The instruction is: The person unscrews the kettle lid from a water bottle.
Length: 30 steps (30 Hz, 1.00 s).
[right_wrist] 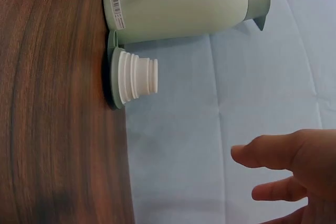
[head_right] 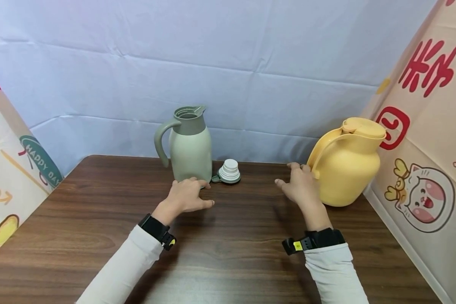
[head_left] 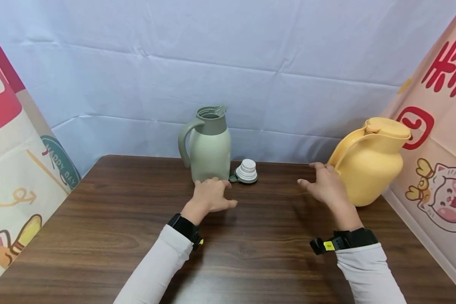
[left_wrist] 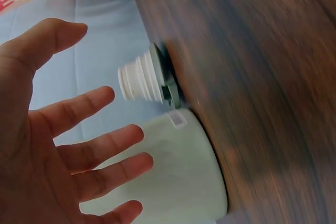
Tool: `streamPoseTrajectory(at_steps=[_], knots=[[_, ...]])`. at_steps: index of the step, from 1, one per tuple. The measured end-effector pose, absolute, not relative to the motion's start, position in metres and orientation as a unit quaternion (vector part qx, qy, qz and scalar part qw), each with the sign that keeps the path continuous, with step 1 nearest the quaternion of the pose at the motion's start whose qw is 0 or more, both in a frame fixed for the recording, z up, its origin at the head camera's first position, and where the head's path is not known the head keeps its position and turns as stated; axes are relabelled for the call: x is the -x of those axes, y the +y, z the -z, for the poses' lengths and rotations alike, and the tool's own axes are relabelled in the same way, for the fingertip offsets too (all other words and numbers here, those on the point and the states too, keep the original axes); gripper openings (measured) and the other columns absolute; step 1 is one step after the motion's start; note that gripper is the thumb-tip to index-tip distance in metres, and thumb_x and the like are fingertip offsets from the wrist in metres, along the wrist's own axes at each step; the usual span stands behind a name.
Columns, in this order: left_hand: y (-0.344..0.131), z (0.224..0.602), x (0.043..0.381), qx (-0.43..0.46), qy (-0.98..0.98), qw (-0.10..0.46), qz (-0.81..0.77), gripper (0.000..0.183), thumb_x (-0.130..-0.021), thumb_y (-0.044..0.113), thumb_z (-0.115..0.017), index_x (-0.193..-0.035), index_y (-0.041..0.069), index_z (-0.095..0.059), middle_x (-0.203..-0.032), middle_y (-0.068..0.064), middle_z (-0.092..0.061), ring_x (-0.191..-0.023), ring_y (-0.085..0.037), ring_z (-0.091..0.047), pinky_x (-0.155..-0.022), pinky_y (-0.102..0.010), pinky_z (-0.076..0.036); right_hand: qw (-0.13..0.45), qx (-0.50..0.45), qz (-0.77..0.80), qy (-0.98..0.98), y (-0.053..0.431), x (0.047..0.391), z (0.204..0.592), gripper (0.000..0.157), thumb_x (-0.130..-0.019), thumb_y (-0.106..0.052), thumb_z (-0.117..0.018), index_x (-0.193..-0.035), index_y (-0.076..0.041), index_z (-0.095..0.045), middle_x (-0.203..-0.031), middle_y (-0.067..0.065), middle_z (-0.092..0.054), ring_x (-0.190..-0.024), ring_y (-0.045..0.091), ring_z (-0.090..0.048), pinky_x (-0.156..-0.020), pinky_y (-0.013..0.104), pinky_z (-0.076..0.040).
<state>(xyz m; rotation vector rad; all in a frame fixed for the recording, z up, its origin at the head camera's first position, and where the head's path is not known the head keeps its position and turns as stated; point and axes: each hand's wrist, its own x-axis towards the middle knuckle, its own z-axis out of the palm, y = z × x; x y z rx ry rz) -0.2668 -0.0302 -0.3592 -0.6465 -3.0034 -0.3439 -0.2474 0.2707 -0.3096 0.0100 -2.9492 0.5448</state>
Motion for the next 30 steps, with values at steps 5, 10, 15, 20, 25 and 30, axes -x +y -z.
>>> streamPoseTrajectory(at_steps=[5,10,15,20,25,30], knots=[[-0.019,0.361,0.265,0.233,-0.965,0.017,0.118,0.048,-0.083,0.044,-0.065,-0.122,0.018,-0.059,-0.107,-0.005,-0.058,-0.096,-0.026,-0.056,-0.080,-0.051,-0.040,0.100,0.012,-0.186,-0.977,0.277,0.239,0.304,0.065,-0.088,-0.035,-0.061,-0.134,0.006,-0.038,-0.125,0.036,-0.035,-0.109,0.051,-0.039,-0.079,0.060,-0.037],[-0.008,0.362,0.263,0.243,-0.964,0.004,0.105,0.050,-0.083,0.045,-0.065,-0.124,0.019,-0.057,-0.112,-0.006,-0.057,-0.099,-0.027,-0.055,-0.081,-0.050,-0.041,0.135,0.017,-0.190,-0.972,0.283,0.234,0.302,0.060,-0.089,-0.032,-0.060,-0.132,0.006,-0.041,-0.122,0.035,-0.038,-0.105,0.050,-0.041,-0.076,0.060,-0.038],[0.002,0.364,0.259,0.253,-0.963,-0.011,0.095,0.053,-0.081,0.051,-0.064,-0.125,0.022,-0.057,-0.116,-0.005,-0.056,-0.104,-0.027,-0.054,-0.085,-0.051,-0.039,0.185,0.038,-0.195,-0.963,0.289,0.233,0.299,0.054,-0.089,-0.031,-0.059,-0.127,0.006,-0.047,-0.117,0.033,-0.044,-0.100,0.048,-0.045,-0.073,0.058,-0.039],[0.011,0.366,0.256,0.265,-0.960,-0.018,0.085,0.055,-0.080,0.054,-0.064,-0.126,0.023,-0.057,-0.118,-0.004,-0.055,-0.104,-0.024,-0.054,-0.085,-0.051,-0.038,0.259,0.083,-0.228,-0.935,0.297,0.236,0.302,0.047,-0.088,-0.030,-0.059,-0.119,0.005,-0.053,-0.114,0.028,-0.053,-0.095,0.045,-0.051,-0.072,0.055,-0.040],[0.019,0.366,0.254,0.265,-0.961,-0.017,0.080,0.056,-0.080,0.055,-0.063,-0.126,0.025,-0.057,-0.119,-0.004,-0.054,-0.105,-0.024,-0.054,-0.088,-0.053,-0.036,0.294,0.119,-0.293,-0.902,0.306,0.241,0.305,0.050,-0.087,-0.027,-0.059,-0.124,0.004,-0.046,-0.116,0.026,-0.053,-0.101,0.042,-0.052,-0.077,0.053,-0.040],[0.028,0.369,0.251,0.264,-0.961,-0.012,0.085,0.056,-0.079,0.055,-0.064,-0.125,0.025,-0.057,-0.118,-0.004,-0.055,-0.104,-0.023,-0.054,-0.087,-0.051,-0.037,0.280,0.135,-0.354,-0.882,0.314,0.247,0.307,0.059,-0.087,-0.028,-0.059,-0.132,0.001,-0.034,-0.121,0.024,-0.050,-0.107,0.040,-0.050,-0.081,0.049,-0.038]])
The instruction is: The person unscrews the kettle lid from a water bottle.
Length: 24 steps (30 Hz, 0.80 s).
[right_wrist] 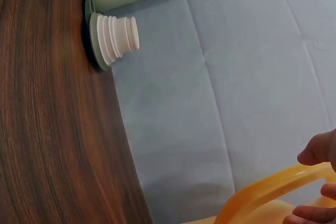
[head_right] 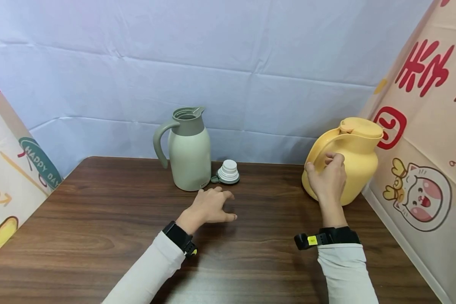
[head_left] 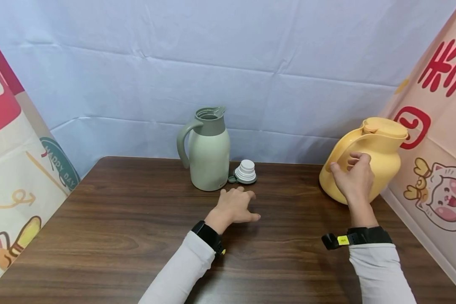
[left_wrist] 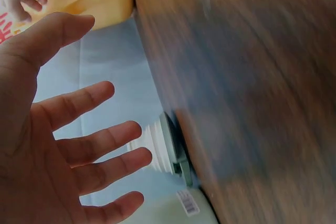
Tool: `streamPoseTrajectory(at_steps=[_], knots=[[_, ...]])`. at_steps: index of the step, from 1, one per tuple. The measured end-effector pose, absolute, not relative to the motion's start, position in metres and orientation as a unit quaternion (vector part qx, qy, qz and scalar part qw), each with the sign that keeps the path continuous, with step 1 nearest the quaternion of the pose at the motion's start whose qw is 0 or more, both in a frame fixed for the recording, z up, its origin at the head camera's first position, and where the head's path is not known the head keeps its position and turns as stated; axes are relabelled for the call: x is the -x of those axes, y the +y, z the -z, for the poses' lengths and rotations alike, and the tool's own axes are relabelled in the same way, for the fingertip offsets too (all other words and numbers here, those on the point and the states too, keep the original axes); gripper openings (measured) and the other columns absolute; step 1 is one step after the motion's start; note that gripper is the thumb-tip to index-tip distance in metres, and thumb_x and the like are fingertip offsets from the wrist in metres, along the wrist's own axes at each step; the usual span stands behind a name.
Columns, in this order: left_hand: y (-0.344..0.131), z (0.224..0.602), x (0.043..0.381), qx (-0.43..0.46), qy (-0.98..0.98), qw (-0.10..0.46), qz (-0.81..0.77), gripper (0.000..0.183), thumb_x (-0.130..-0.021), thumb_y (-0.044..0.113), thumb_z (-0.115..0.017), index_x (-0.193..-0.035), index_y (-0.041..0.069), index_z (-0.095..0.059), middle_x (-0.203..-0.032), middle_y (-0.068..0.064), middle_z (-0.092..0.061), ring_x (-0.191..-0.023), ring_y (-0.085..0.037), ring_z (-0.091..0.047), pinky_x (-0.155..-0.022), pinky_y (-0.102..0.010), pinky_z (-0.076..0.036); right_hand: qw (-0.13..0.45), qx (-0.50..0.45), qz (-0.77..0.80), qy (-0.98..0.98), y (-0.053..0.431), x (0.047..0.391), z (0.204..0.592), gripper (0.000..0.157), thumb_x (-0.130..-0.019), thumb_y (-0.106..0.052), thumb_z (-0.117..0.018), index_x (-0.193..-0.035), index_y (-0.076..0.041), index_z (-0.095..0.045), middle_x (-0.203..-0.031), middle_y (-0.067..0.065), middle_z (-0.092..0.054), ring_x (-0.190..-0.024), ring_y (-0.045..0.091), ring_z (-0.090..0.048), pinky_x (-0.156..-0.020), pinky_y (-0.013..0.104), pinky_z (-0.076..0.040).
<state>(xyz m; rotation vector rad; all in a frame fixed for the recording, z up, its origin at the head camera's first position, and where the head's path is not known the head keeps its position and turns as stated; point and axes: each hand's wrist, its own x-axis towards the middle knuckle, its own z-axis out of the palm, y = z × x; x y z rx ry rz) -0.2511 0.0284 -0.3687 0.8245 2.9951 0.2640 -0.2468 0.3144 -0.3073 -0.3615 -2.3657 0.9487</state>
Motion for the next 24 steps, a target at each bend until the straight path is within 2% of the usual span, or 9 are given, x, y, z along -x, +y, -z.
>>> streamPoseTrajectory(at_steps=[6,10,14,16,19,21,24], knots=[[0.042,0.372,0.250,-0.270,0.960,0.015,-0.075,0.055,-0.079,0.057,-0.063,-0.125,0.025,-0.058,-0.116,-0.003,-0.055,-0.100,-0.024,-0.055,-0.085,-0.048,-0.038,0.245,0.131,-0.375,-0.884,0.321,0.257,0.312,0.063,-0.088,-0.029,-0.057,-0.136,0.000,-0.028,-0.122,0.024,-0.049,-0.111,0.038,-0.047,-0.086,0.047,-0.037],[0.051,0.374,0.248,-0.278,0.958,0.016,-0.073,0.055,-0.080,0.057,-0.062,-0.125,0.026,-0.058,-0.114,-0.002,-0.055,-0.100,-0.024,-0.055,-0.084,-0.047,-0.038,0.257,0.122,-0.389,-0.876,0.321,0.265,0.316,0.063,-0.088,-0.027,-0.058,-0.137,0.000,-0.028,-0.124,0.022,-0.049,-0.112,0.036,-0.047,-0.088,0.045,-0.037],[0.059,0.375,0.245,-0.284,0.956,0.016,-0.074,0.053,-0.080,0.056,-0.063,-0.123,0.027,-0.058,-0.113,-0.001,-0.055,-0.101,-0.023,-0.054,-0.086,-0.048,-0.038,0.273,0.122,-0.429,-0.853,0.319,0.275,0.321,0.062,-0.087,-0.029,-0.060,-0.136,-0.002,-0.031,-0.126,0.017,-0.050,-0.111,0.029,-0.049,-0.089,0.036,-0.040],[0.064,0.376,0.243,-0.286,0.955,0.016,-0.076,0.053,-0.080,0.056,-0.063,-0.123,0.027,-0.058,-0.114,-0.001,-0.055,-0.103,-0.024,-0.053,-0.086,-0.048,-0.038,0.280,0.125,-0.446,-0.841,0.319,0.280,0.323,0.058,-0.088,-0.029,-0.059,-0.134,-0.004,-0.035,-0.123,0.014,-0.053,-0.105,0.021,-0.052,-0.084,0.029,-0.043],[0.070,0.378,0.242,-0.291,0.953,0.017,-0.080,0.052,-0.080,0.057,-0.062,-0.123,0.028,-0.058,-0.116,-0.001,-0.054,-0.105,-0.025,-0.051,-0.086,-0.049,-0.038,0.292,0.118,-0.471,-0.824,0.321,0.289,0.327,0.041,-0.089,-0.026,-0.059,-0.122,-0.006,-0.046,-0.105,0.009,-0.060,-0.086,0.010,-0.056,-0.070,0.020,-0.044],[0.073,0.380,0.241,-0.291,0.953,0.016,-0.081,0.052,-0.079,0.057,-0.063,-0.123,0.029,-0.059,-0.117,-0.001,-0.053,-0.106,-0.025,-0.051,-0.086,-0.048,-0.038,0.293,0.108,-0.499,-0.808,0.322,0.295,0.330,0.028,-0.089,-0.021,-0.059,-0.113,-0.010,-0.050,-0.094,0.003,-0.060,-0.077,0.006,-0.056,-0.063,0.017,-0.044],[0.075,0.381,0.240,-0.290,0.953,0.015,-0.080,0.052,-0.079,0.057,-0.063,-0.122,0.030,-0.059,-0.116,0.000,-0.053,-0.106,-0.024,-0.050,-0.087,-0.048,-0.038,0.289,0.105,-0.541,-0.783,0.320,0.301,0.333,0.017,-0.088,-0.018,-0.061,-0.100,-0.013,-0.052,-0.085,-0.003,-0.054,-0.071,0.004,-0.053,-0.063,0.017,-0.043]])
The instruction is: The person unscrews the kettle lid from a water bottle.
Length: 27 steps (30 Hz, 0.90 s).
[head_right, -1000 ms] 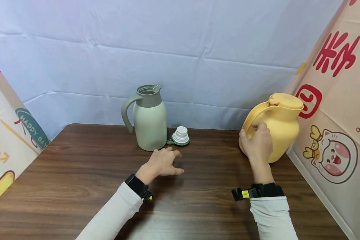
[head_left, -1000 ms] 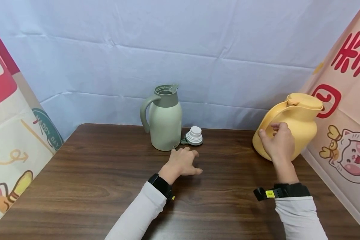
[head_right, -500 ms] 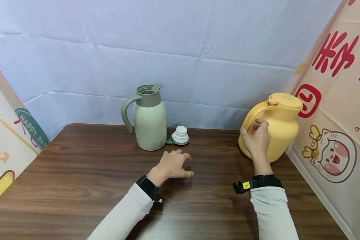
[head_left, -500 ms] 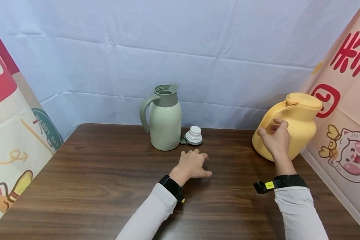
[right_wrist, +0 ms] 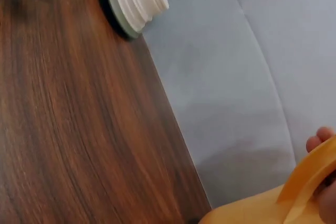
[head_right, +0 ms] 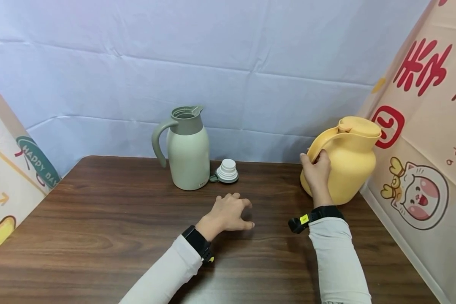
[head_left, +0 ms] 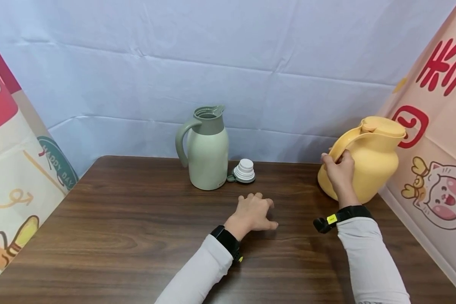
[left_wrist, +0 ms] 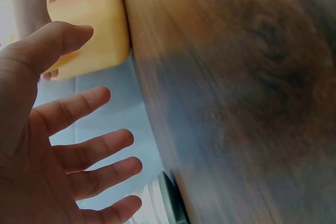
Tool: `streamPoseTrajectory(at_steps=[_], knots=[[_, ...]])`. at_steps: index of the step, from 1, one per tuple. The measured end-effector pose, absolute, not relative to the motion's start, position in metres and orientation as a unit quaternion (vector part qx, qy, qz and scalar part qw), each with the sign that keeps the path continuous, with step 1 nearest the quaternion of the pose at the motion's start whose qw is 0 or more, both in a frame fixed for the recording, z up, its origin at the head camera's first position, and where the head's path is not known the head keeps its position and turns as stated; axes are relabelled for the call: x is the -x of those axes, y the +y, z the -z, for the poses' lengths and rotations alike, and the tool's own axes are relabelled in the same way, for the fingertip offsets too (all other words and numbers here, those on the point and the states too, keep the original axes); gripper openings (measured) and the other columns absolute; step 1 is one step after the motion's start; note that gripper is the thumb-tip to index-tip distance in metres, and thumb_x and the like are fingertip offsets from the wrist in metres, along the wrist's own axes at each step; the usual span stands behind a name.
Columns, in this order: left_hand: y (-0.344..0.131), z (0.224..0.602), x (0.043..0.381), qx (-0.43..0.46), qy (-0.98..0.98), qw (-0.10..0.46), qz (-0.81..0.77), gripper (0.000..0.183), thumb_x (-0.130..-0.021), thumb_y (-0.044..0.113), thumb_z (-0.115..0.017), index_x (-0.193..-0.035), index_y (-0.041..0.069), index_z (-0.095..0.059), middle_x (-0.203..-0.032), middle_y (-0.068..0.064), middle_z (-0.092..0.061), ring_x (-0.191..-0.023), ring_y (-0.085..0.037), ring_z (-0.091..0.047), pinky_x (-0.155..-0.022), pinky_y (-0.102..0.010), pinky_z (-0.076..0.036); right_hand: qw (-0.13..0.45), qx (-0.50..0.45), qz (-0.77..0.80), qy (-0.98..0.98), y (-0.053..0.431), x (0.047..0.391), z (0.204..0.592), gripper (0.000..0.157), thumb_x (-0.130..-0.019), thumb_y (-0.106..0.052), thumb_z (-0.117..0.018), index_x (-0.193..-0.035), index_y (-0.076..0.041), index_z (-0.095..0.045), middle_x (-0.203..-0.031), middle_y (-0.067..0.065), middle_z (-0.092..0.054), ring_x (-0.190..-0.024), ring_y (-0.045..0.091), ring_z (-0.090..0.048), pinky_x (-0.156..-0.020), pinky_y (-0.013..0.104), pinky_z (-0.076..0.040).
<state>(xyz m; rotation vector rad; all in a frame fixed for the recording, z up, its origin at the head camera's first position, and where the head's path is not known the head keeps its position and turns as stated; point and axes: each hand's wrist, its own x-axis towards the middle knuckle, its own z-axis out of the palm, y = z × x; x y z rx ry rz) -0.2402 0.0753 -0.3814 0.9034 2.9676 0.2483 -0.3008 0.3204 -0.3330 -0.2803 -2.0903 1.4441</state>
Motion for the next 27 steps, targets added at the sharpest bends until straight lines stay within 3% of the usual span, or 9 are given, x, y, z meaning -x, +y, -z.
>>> streamPoseTrajectory(at_steps=[5,10,14,22,27], knots=[[0.080,0.383,0.241,-0.296,0.952,0.013,-0.082,0.051,-0.079,0.056,-0.064,-0.122,0.029,-0.059,-0.116,0.000,-0.054,-0.105,-0.024,-0.051,-0.086,-0.048,-0.038,0.345,0.176,-0.600,-0.700,0.313,0.310,0.333,0.015,-0.084,-0.020,-0.067,-0.090,-0.011,-0.058,-0.080,-0.004,-0.053,-0.072,0.009,-0.052,-0.069,0.022,-0.041],[0.086,0.381,0.241,-0.299,0.951,0.017,-0.082,0.051,-0.079,0.057,-0.063,-0.123,0.030,-0.059,-0.115,0.000,-0.053,-0.105,-0.024,-0.051,-0.085,-0.047,-0.039,0.418,0.232,-0.606,-0.636,0.309,0.315,0.332,0.003,-0.078,-0.008,-0.059,-0.079,-0.010,-0.061,-0.073,-0.004,-0.055,-0.069,0.010,-0.049,-0.064,0.021,-0.038],[0.089,0.381,0.239,-0.301,0.950,0.018,-0.078,0.051,-0.079,0.056,-0.064,-0.122,0.030,-0.059,-0.114,0.001,-0.054,-0.103,-0.024,-0.051,-0.084,-0.047,-0.039,0.409,0.238,-0.600,-0.645,0.311,0.314,0.333,0.007,-0.076,-0.006,-0.055,-0.075,-0.012,-0.059,-0.071,-0.003,-0.053,-0.065,0.010,-0.047,-0.060,0.022,-0.036],[0.092,0.384,0.238,-0.307,0.949,0.019,-0.068,0.051,-0.079,0.056,-0.064,-0.122,0.030,-0.060,-0.111,0.000,-0.054,-0.099,-0.023,-0.052,-0.081,-0.045,-0.040,0.401,0.233,-0.581,-0.669,0.312,0.312,0.334,0.011,-0.077,-0.007,-0.056,-0.086,-0.009,-0.061,-0.078,-0.004,-0.055,-0.070,0.008,-0.049,-0.062,0.020,-0.039],[0.090,0.383,0.238,-0.306,0.950,0.020,-0.067,0.050,-0.079,0.057,-0.063,-0.121,0.029,-0.060,-0.112,0.000,-0.054,-0.099,-0.023,-0.052,-0.082,-0.046,-0.040,0.399,0.230,-0.579,-0.673,0.311,0.310,0.334,0.007,-0.077,-0.007,-0.056,-0.081,-0.010,-0.061,-0.073,-0.004,-0.053,-0.067,0.009,-0.047,-0.060,0.021,-0.038]])
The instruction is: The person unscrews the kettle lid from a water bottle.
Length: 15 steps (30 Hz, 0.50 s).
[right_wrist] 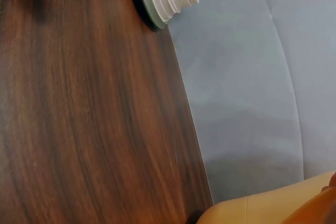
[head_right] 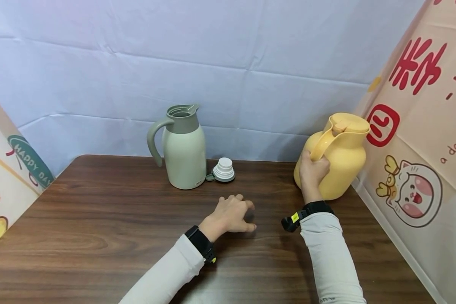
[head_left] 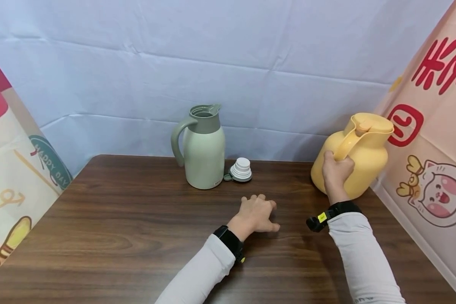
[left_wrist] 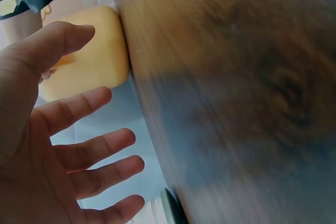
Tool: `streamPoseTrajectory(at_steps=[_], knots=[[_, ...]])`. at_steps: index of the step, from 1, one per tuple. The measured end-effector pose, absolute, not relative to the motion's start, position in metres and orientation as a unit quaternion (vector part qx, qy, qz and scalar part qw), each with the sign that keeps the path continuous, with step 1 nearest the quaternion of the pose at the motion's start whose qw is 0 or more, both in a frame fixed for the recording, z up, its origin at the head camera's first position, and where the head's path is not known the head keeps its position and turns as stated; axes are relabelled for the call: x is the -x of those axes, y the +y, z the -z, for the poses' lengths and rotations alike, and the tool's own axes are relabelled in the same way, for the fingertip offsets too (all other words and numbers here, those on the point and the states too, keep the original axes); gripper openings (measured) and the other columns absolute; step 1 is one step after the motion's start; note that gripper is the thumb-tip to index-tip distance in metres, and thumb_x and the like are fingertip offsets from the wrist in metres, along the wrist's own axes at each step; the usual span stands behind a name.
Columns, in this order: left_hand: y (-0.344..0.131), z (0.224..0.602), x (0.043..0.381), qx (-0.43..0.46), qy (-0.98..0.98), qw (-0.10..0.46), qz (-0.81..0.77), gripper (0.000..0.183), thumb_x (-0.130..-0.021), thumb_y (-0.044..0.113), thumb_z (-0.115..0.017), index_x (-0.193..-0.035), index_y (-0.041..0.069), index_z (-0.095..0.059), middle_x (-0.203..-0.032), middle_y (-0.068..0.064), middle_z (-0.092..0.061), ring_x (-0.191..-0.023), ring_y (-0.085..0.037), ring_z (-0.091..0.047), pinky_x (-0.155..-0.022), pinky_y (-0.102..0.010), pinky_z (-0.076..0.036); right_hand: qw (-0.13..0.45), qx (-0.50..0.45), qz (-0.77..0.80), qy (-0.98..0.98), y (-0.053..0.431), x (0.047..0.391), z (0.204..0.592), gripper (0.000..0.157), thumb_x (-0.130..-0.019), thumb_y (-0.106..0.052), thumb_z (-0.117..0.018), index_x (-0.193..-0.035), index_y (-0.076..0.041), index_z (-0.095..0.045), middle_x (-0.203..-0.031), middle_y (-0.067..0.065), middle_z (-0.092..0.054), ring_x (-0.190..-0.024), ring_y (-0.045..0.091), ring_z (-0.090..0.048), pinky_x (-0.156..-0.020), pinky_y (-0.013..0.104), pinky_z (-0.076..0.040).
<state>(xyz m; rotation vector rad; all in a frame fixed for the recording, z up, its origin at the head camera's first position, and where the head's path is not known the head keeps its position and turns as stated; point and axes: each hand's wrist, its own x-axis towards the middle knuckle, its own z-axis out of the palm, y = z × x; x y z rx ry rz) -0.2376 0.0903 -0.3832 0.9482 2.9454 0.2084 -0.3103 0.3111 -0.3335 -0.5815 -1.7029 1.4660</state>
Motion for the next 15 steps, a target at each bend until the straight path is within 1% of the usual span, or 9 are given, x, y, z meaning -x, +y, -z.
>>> streamPoseTrajectory(at_steps=[4,8,10,13,15], knots=[[0.086,0.382,0.237,-0.303,0.950,0.020,-0.072,0.051,-0.079,0.056,-0.064,-0.121,0.029,-0.060,-0.112,0.000,-0.054,-0.099,-0.023,-0.052,-0.082,-0.047,-0.040,0.378,0.238,-0.588,-0.674,0.311,0.303,0.332,0.005,-0.077,-0.007,-0.056,-0.079,-0.011,-0.057,-0.074,-0.001,-0.050,-0.066,0.010,-0.046,-0.058,0.021,-0.037],[0.080,0.381,0.237,-0.299,0.951,0.020,-0.078,0.051,-0.078,0.055,-0.065,-0.121,0.027,-0.060,-0.112,-0.001,-0.054,-0.099,-0.024,-0.052,-0.082,-0.048,-0.040,0.362,0.231,-0.608,-0.667,0.309,0.295,0.330,0.005,-0.077,-0.006,-0.056,-0.081,-0.009,-0.055,-0.074,0.001,-0.048,-0.061,0.010,-0.046,-0.051,0.019,-0.037],[0.077,0.380,0.237,-0.299,0.951,0.022,-0.080,0.052,-0.078,0.055,-0.065,-0.122,0.026,-0.060,-0.112,-0.002,-0.054,-0.100,-0.024,-0.052,-0.082,-0.048,-0.040,0.358,0.225,-0.627,-0.654,0.308,0.291,0.330,0.007,-0.076,-0.004,-0.056,-0.082,-0.007,-0.054,-0.067,0.002,-0.048,-0.052,0.009,-0.046,-0.044,0.019,-0.037],[0.072,0.379,0.236,-0.299,0.951,0.024,-0.079,0.053,-0.078,0.055,-0.065,-0.122,0.026,-0.060,-0.112,-0.002,-0.054,-0.101,-0.025,-0.052,-0.083,-0.049,-0.040,0.350,0.217,-0.656,-0.633,0.307,0.284,0.329,0.009,-0.076,-0.002,-0.055,-0.083,-0.006,-0.051,-0.054,0.000,-0.046,-0.037,0.009,-0.043,-0.035,0.020,-0.035],[0.068,0.379,0.236,-0.300,0.950,0.023,-0.080,0.053,-0.079,0.054,-0.065,-0.122,0.025,-0.060,-0.112,-0.003,-0.054,-0.101,-0.026,-0.051,-0.083,-0.050,-0.039,0.344,0.211,-0.672,-0.621,0.306,0.280,0.329,0.008,-0.076,-0.001,-0.054,-0.082,-0.005,-0.050,-0.046,0.001,-0.045,-0.030,0.010,-0.041,-0.031,0.021,-0.033]])
